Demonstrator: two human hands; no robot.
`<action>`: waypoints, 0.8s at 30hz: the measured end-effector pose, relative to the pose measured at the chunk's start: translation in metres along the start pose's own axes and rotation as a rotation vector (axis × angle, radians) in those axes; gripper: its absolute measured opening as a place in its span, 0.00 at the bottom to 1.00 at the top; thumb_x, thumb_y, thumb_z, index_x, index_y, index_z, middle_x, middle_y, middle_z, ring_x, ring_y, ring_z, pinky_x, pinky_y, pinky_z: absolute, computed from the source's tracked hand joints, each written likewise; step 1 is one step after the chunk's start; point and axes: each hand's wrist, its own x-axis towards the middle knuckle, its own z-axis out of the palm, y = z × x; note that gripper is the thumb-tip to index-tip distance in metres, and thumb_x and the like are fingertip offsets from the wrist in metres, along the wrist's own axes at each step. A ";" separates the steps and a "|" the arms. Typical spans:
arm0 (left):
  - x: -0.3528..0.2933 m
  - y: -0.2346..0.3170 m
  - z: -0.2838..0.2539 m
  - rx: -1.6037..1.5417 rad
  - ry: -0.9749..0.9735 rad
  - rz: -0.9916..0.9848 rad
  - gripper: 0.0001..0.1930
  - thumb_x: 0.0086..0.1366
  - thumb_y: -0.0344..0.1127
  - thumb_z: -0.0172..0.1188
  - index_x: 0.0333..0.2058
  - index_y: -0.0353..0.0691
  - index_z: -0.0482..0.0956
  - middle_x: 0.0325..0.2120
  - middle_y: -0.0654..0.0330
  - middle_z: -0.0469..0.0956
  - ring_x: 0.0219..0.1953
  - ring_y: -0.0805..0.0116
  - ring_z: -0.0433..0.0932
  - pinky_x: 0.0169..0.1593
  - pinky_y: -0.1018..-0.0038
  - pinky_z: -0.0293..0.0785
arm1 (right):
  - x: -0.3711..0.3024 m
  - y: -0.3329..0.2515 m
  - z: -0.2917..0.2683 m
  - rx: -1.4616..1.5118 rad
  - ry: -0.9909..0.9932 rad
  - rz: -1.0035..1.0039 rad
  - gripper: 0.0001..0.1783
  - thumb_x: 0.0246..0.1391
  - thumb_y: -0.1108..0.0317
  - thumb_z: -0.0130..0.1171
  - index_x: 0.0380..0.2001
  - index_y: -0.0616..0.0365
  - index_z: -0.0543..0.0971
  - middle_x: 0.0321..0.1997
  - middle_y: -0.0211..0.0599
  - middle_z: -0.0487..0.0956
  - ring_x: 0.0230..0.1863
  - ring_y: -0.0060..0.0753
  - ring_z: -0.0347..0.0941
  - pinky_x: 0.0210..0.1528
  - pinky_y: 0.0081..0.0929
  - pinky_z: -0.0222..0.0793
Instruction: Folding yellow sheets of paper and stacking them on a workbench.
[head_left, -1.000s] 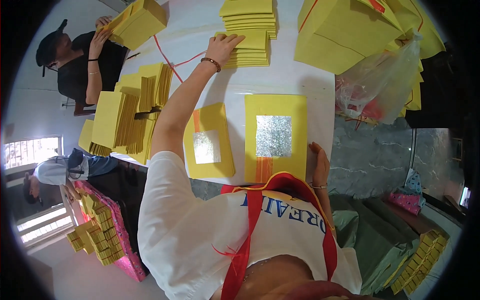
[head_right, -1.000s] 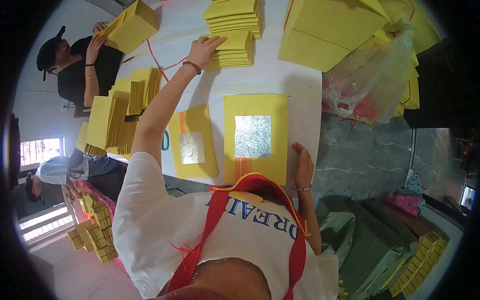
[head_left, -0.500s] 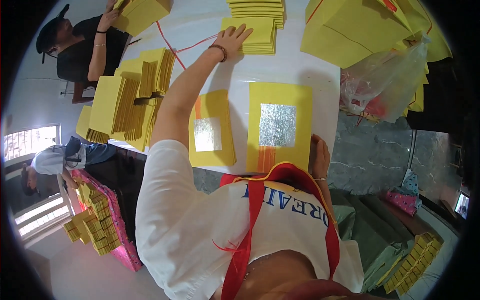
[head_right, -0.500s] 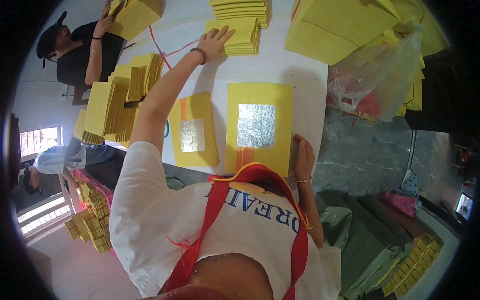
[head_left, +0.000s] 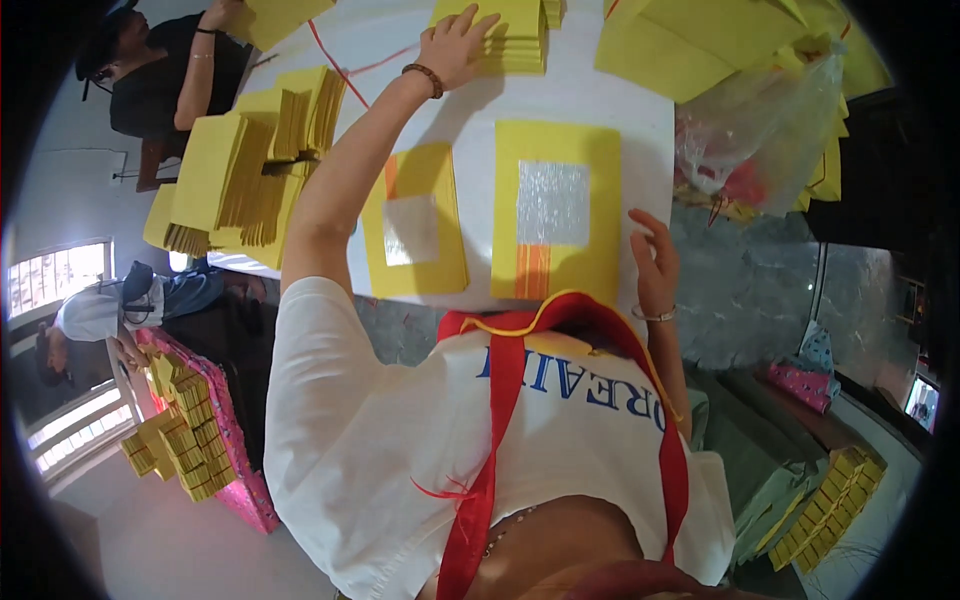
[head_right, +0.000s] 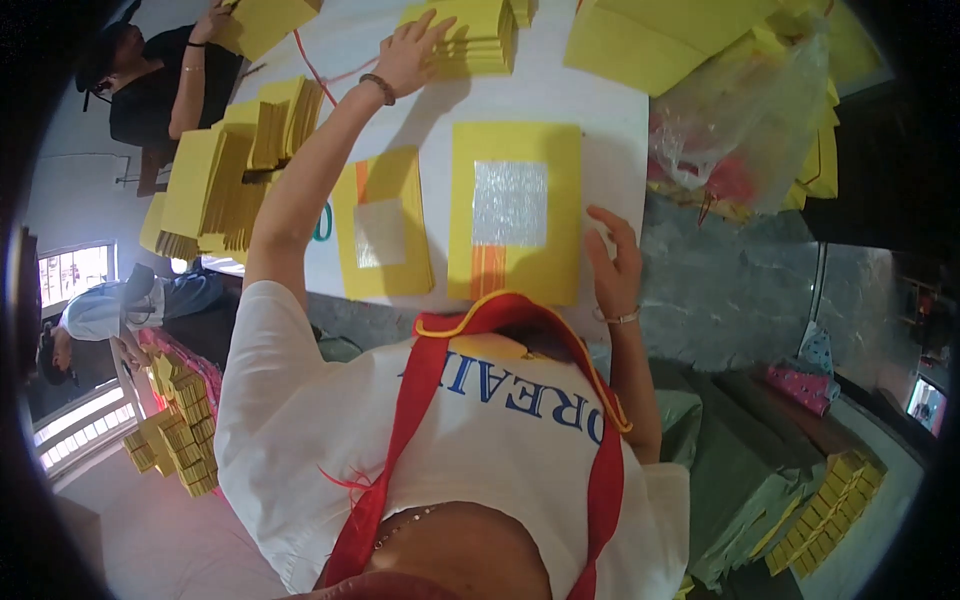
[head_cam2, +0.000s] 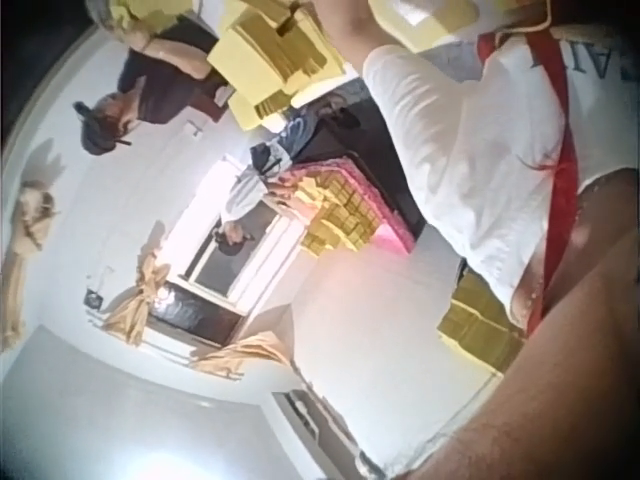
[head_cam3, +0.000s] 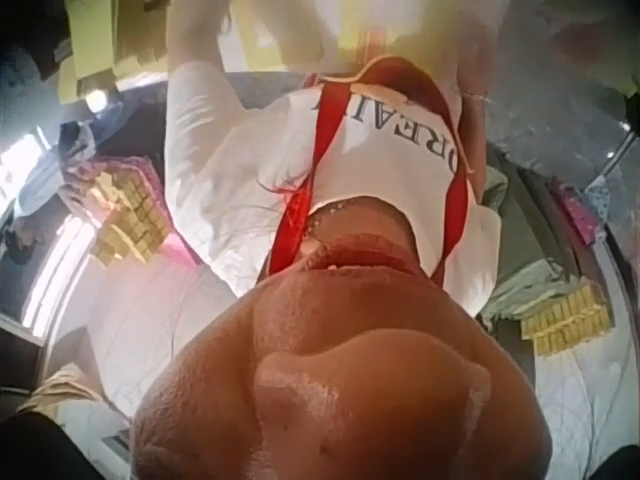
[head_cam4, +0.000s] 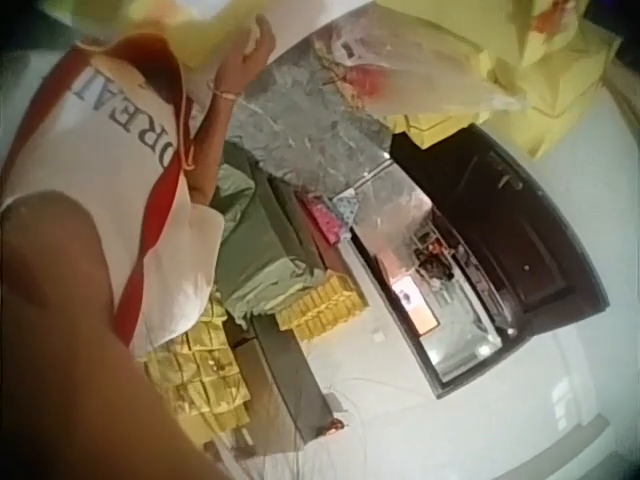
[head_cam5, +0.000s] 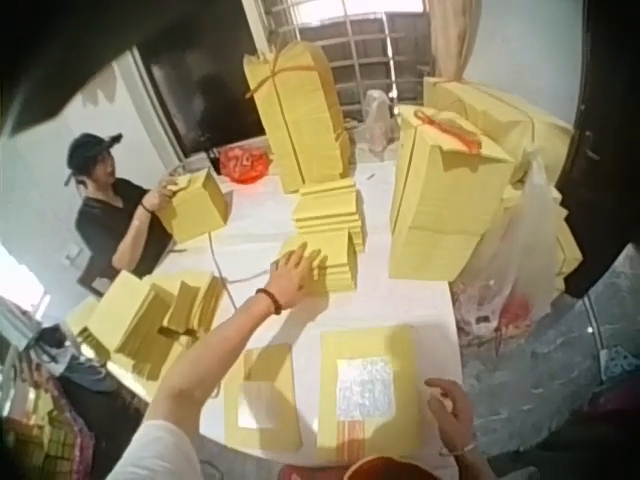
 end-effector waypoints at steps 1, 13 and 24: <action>-0.012 0.004 -0.004 -0.212 0.066 0.017 0.34 0.49 0.32 0.56 0.58 0.51 0.59 0.56 0.48 0.59 0.53 0.46 0.63 0.55 0.57 0.62 | -0.003 -0.005 0.001 -0.114 -0.030 -0.098 0.16 0.53 0.66 0.53 0.45 0.59 0.74 0.48 0.35 0.75 0.52 0.32 0.67 0.55 0.31 0.57; -0.188 0.141 -0.076 -0.713 -0.080 0.197 0.25 0.49 0.41 0.62 0.46 0.38 0.72 0.41 0.53 0.72 0.43 0.55 0.69 0.47 0.65 0.65 | -0.005 0.007 0.019 -0.520 -0.161 -0.387 0.11 0.47 0.64 0.58 0.36 0.49 0.79 0.44 0.28 0.77 0.55 0.37 0.65 0.55 0.37 0.53; -0.203 0.148 -0.085 -0.820 -0.177 0.205 0.16 0.54 0.36 0.60 0.41 0.38 0.75 0.33 0.56 0.75 0.37 0.59 0.72 0.39 0.69 0.69 | -0.008 0.009 0.023 0.111 -0.166 0.020 0.11 0.57 0.67 0.48 0.36 0.62 0.77 0.44 0.35 0.76 0.49 0.29 0.68 0.54 0.25 0.60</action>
